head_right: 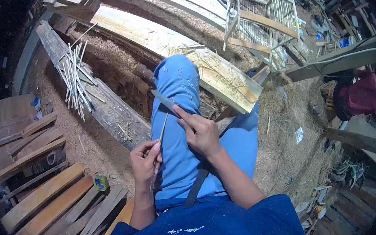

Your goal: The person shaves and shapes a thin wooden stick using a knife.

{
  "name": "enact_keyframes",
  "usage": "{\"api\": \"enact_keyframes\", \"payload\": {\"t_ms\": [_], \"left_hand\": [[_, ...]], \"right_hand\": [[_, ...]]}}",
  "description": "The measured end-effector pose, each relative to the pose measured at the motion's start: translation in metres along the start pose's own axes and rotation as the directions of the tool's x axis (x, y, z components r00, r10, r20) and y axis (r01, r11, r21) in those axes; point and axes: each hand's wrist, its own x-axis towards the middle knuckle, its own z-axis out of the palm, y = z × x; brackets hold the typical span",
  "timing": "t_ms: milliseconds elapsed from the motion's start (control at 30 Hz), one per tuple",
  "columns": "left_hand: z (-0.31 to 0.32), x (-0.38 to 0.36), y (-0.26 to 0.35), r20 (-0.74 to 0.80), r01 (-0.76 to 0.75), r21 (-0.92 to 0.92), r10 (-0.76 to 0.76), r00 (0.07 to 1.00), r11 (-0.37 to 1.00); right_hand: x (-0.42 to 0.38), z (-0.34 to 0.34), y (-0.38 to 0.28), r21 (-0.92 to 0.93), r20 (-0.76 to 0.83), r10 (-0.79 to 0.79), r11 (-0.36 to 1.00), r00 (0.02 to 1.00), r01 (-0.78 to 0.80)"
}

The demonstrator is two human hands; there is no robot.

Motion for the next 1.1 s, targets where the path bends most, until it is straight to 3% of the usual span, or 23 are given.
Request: {"api": "enact_keyframes", "payload": {"t_ms": [67, 133, 200, 233, 267, 333, 400, 467, 700, 933, 1100], "left_hand": [[0.012, 0.007, 0.014, 0.015, 0.049, 0.056, -0.05, 0.999, 0.997], [0.02, 0.022, 0.023, 0.098, -0.007, 0.089, -0.002, 0.995, 0.996], [0.033, 0.04, 0.034, 0.153, -0.059, 0.114, 0.041, 0.987, 0.992], [0.037, 0.05, 0.037, 0.167, -0.037, 0.126, 0.015, 0.986, 0.991], [0.04, 0.058, 0.039, 0.182, -0.015, 0.14, -0.011, 0.983, 0.99], [0.046, 0.068, 0.042, 0.202, -0.019, 0.175, -0.017, 0.979, 0.984], [0.049, 0.071, 0.043, 0.173, -0.016, 0.255, -0.029, 0.984, 0.967], [0.05, 0.069, 0.043, 0.18, -0.031, 0.25, -0.015, 0.984, 0.968], [0.045, 0.059, 0.032, 0.142, -0.016, 0.169, -0.008, 0.99, 0.985], [0.041, 0.066, 0.022, 0.155, -0.039, 0.121, 0.02, 0.988, 0.992], [0.035, 0.058, 0.017, 0.145, -0.037, 0.07, 0.026, 0.989, 0.997]], "right_hand": [[0.004, 0.001, 0.002, 0.088, -0.058, 0.018, 0.996, 0.998, -0.012], [0.012, -0.007, -0.003, 0.135, -0.069, 0.008, 0.991, 0.998, 0.001], [0.02, -0.022, -0.015, 0.076, -0.018, 0.144, 0.987, 0.989, -0.142], [0.024, -0.029, -0.02, 0.011, 0.111, 0.389, 0.92, 0.915, -0.393], [0.024, -0.029, -0.018, 0.011, 0.104, 0.386, 0.921, 0.917, -0.389], [0.023, -0.027, -0.013, 0.114, -0.005, 0.147, 0.983, 0.989, -0.145], [0.019, -0.029, -0.011, 0.18, -0.028, 0.159, 0.972, 0.987, -0.152], [0.016, -0.031, -0.006, 0.053, 0.149, 0.171, 0.982, 0.974, -0.181], [0.004, -0.014, 0.0, 0.183, 0.002, 0.002, 0.983, 1.0, -0.003], [0.001, -0.01, 0.003, 0.206, 0.074, 0.114, 0.97, 0.991, -0.128], [0.001, -0.002, 0.0, 0.11, -0.057, 0.03, 0.994, 0.998, -0.024]]}}
